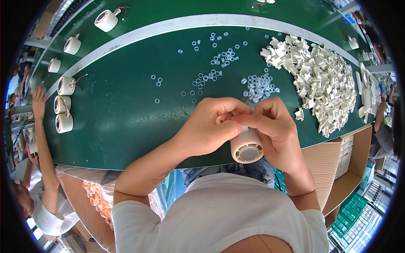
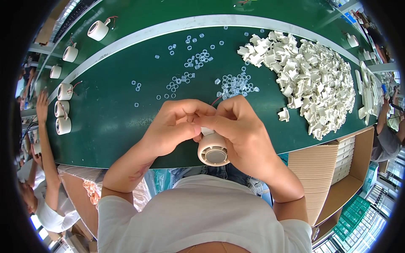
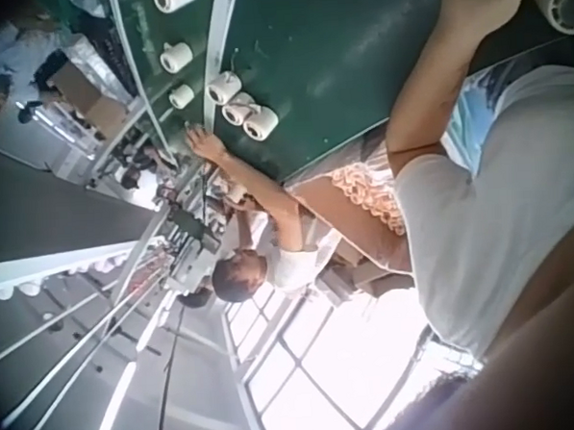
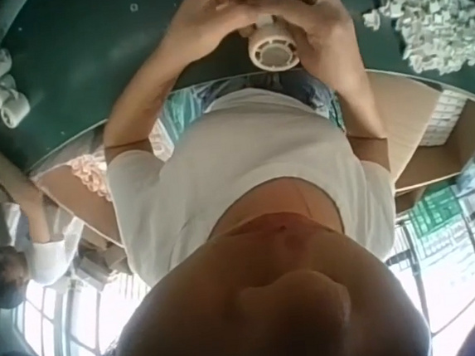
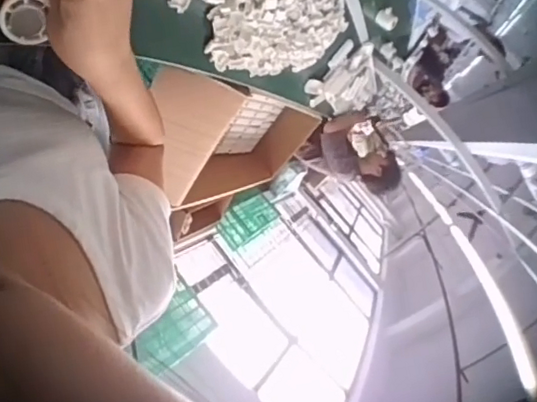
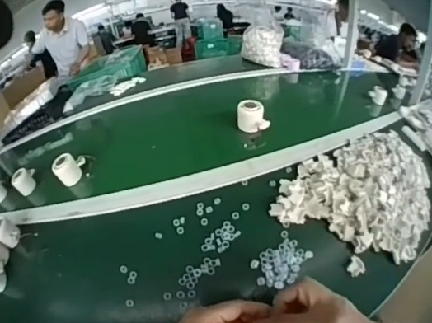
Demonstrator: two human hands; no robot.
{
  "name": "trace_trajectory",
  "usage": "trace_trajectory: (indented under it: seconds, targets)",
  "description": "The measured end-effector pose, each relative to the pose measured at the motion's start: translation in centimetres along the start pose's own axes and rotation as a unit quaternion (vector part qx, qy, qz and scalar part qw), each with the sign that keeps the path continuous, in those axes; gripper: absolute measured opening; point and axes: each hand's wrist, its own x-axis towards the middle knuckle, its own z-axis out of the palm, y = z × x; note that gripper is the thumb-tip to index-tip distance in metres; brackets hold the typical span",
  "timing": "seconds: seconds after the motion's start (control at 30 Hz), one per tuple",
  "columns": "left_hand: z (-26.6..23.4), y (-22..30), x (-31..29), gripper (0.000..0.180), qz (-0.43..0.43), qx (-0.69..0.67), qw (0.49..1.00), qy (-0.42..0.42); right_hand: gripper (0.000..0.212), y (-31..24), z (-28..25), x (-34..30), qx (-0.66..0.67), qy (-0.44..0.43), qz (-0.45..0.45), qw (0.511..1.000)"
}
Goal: Manually inserting rubber o-rings onto plastic motor or fan housing components on an assembly line.
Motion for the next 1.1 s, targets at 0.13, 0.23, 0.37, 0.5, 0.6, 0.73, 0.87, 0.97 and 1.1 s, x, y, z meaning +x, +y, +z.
trace_trajectory:
  seconds: [0.13,0.23,0.37,0.5,0.6,0.73,0.87,0.97,1.1]
  targets:
    - [-0.2,-0.1,0.0,0.02,-0.003,0.022,1.0,-0.003,0.019,0.8,-0.7,1.1,-0.002,-0.019,-0.002,1.0]
    - [-0.2,-0.5,0.0,0.018,-0.002,0.065,0.998,-0.004,0.019,1.7,-1.2,3.0,0.017,0.013,0.039,0.999]
    - [0.7,-1.3,-0.2,0.02,0.0,0.122,0.992,-0.032,0.012,4.6,-1.2,7.4,-0.084,0.07,0.031,0.994]
    - [1.2,0.5,-0.7,0.023,-0.004,0.297,0.951,-0.085,0.011,6.5,-0.2,9.5,-0.186,0.032,0.038,0.981]
    - [1.2,0.5,-1.1,0.024,-0.001,0.389,0.915,-0.107,0.011,6.3,0.1,10.1,-0.226,0.01,0.046,0.973]
    - [0.9,0.1,-1.1,0.027,0.022,0.489,0.862,-0.134,0.007,5.8,-0.2,9.8,-0.248,0.002,0.061,0.967]
    - [-0.8,0.6,-0.2,0.032,0.058,0.333,0.934,-0.114,0.006,3.9,-2.1,7.7,-0.133,0.157,-0.017,0.978]
    - [-0.7,0.5,-0.1,0.029,0.093,0.057,0.993,-0.046,0.007,1.8,-2.3,4.9,-0.015,0.269,0.001,0.963]
    - [-0.8,0.1,0.5,0.027,0.121,-0.239,0.963,0.035,0.011,0.8,-0.2,1.8,0.156,0.255,-0.022,0.954]
